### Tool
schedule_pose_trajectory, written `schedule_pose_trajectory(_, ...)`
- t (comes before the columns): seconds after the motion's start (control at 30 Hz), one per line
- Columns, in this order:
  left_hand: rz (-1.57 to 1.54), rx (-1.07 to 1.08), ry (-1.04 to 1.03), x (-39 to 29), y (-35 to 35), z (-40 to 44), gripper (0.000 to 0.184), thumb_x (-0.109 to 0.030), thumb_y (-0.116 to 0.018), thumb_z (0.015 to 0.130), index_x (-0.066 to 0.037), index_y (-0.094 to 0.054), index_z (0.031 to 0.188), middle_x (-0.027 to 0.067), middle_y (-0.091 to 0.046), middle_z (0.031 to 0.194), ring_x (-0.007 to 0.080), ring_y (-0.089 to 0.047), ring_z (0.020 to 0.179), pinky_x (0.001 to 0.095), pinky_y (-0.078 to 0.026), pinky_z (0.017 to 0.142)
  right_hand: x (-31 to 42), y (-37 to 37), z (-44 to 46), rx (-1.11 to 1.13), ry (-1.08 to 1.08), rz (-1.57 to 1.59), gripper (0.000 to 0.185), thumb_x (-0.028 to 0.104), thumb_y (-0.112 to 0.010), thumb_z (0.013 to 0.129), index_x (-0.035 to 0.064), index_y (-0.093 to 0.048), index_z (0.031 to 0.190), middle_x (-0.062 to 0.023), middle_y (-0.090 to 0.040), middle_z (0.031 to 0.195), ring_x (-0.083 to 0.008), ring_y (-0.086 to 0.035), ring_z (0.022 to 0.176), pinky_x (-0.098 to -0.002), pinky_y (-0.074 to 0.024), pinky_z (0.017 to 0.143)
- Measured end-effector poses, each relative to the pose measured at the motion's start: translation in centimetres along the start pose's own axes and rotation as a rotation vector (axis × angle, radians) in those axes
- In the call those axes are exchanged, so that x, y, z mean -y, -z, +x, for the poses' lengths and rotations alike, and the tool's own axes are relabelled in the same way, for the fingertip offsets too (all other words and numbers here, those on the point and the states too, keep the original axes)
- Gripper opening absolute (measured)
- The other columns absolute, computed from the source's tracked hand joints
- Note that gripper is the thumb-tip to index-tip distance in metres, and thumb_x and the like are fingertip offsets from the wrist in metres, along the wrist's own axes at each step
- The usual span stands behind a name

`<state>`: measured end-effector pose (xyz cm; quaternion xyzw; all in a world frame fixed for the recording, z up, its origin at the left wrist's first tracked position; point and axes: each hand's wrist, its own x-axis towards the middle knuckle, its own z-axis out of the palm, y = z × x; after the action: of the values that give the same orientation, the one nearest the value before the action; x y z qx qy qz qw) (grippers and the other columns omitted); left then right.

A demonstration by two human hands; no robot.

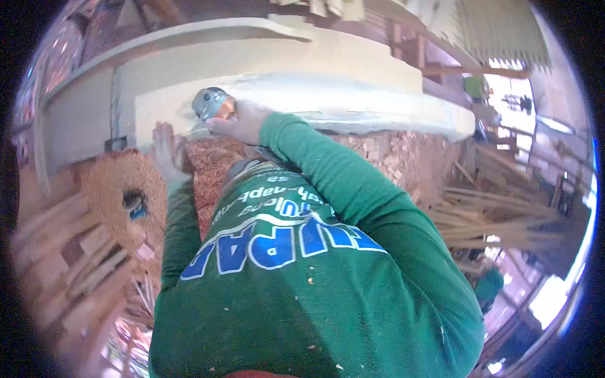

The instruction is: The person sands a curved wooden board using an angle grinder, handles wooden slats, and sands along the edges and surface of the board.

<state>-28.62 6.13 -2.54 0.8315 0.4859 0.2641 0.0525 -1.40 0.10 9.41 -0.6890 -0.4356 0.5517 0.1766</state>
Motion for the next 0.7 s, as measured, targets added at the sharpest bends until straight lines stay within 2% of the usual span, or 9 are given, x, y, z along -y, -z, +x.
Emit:
schedule_pose_trajectory(0.1, -0.25, 0.14, 0.037, -1.4, 0.3, 1.8, 0.042, -0.033, -0.052, 0.106, -0.008, -0.067, 0.136, 0.0166, -0.068, 0.136, 0.0349, -0.064, 0.123, 0.0483, -0.043, 0.106, -2.8, 1.5, -1.7, -0.094, 0.012, 0.078, 0.08, 0.069, -0.068, 0.086, -0.0011, -0.069, 0.126, -0.0252, -0.074, 0.112, -0.0357, -0.072, 0.105, -0.0431, -0.0527, 0.098)
schedule_pose_trajectory(0.13, -0.253, 0.104, -0.023, -2.3, 0.1, 2.2, 0.036, -0.032, -0.06, 0.102, -0.009, -0.07, 0.129, 0.0151, -0.072, 0.122, 0.034, -0.068, 0.109, 0.0453, -0.048, 0.099, -4.7, 2.2, -2.5, -0.122, -0.016, 0.086, 0.08, 0.069, -0.068, 0.086, -0.0014, -0.069, 0.125, -0.0245, -0.074, 0.111, -0.0352, -0.072, 0.105, -0.0429, -0.0529, 0.098)
schedule_pose_trajectory(0.23, -0.164, 0.174, -0.119, -5.4, -1.0, 3.5, 0.036, -0.031, -0.07, 0.096, -0.009, -0.071, 0.124, 0.0135, -0.072, 0.117, 0.0331, -0.067, 0.109, 0.0453, -0.048, 0.099, -8.1, 5.0, -6.4, -0.206, -0.039, 0.175, 0.077, 0.065, -0.069, 0.089, -0.0022, -0.068, 0.126, -0.0213, -0.075, 0.111, -0.0309, -0.072, 0.105, -0.0406, -0.0531, 0.097)
schedule_pose_trajectory(0.33, -0.168, 0.092, -0.28, -9.9, -2.2, 5.3, 0.039, -0.033, -0.079, 0.09, -0.009, -0.071, 0.12, 0.0117, -0.069, 0.114, 0.0328, -0.066, 0.109, 0.0459, -0.049, 0.097, -12.5, 7.0, -9.7, -0.321, -0.048, 0.25, 0.076, 0.062, -0.071, 0.09, -0.0029, -0.067, 0.129, -0.0203, -0.074, 0.113, -0.0282, -0.071, 0.107, -0.0388, -0.0525, 0.098)
schedule_pose_trajectory(0.43, -0.217, 0.211, -0.326, -13.0, -4.5, 6.2, 0.044, -0.037, -0.082, 0.086, -0.009, -0.072, 0.118, 0.0106, -0.068, 0.118, 0.0319, -0.065, 0.112, 0.047, -0.05, 0.096, -16.7, 8.9, -12.2, -0.403, -0.111, 0.297, 0.077, 0.062, -0.071, 0.09, -0.0039, -0.065, 0.13, -0.0188, -0.074, 0.114, -0.0261, -0.07, 0.107, -0.0376, -0.0519, 0.098)
schedule_pose_trajectory(0.5, -0.232, 0.211, -0.346, -15.0, -6.3, 6.5, 0.045, -0.044, -0.083, 0.083, -0.012, -0.074, 0.114, 0.0083, -0.069, 0.119, 0.0294, -0.066, 0.108, 0.0481, -0.048, 0.096, -18.6, 10.6, -13.9, -0.432, -0.185, 0.309, 0.078, 0.061, -0.071, 0.091, -0.0043, -0.064, 0.132, -0.0168, -0.073, 0.114, -0.0241, -0.069, 0.106, -0.0366, -0.0518, 0.098)
schedule_pose_trajectory(0.53, -0.217, 0.235, -0.358, -16.2, -6.8, 6.7, 0.046, -0.046, -0.083, 0.082, -0.013, -0.075, 0.113, 0.0076, -0.069, 0.118, 0.0289, -0.066, 0.107, 0.048, -0.048, 0.096, -19.1, 11.5, -14.7, -0.419, -0.183, 0.372, 0.074, 0.057, -0.072, 0.093, -0.0043, -0.064, 0.132, -0.0136, -0.073, 0.112, -0.02, -0.068, 0.103, -0.0339, -0.0525, 0.094)
schedule_pose_trajectory(0.6, -0.25, 0.314, -0.353, -18.7, -8.1, 7.2, 0.047, -0.051, -0.083, 0.08, -0.016, -0.076, 0.111, 0.0062, -0.07, 0.117, 0.0275, -0.066, 0.105, 0.0467, -0.046, 0.095, -19.1, 13.8, -17.0, -0.395, -0.241, 0.481, 0.069, 0.054, -0.073, 0.094, -0.0044, -0.064, 0.131, -0.0122, -0.073, 0.111, -0.0181, -0.067, 0.101, -0.0323, -0.0527, 0.092)
schedule_pose_trajectory(0.7, -0.252, 0.365, -0.324, -23.3, -9.2, 7.2, 0.045, -0.05, -0.083, 0.08, -0.017, -0.076, 0.11, 0.0056, -0.07, 0.113, 0.0269, -0.066, 0.107, 0.0456, -0.046, 0.094, -22.4, 16.8, -19.5, -0.401, -0.295, 0.493, 0.064, 0.049, -0.073, 0.095, -0.0044, -0.065, 0.13, -0.0106, -0.073, 0.111, -0.0169, -0.068, 0.1, -0.0314, -0.0532, 0.089)
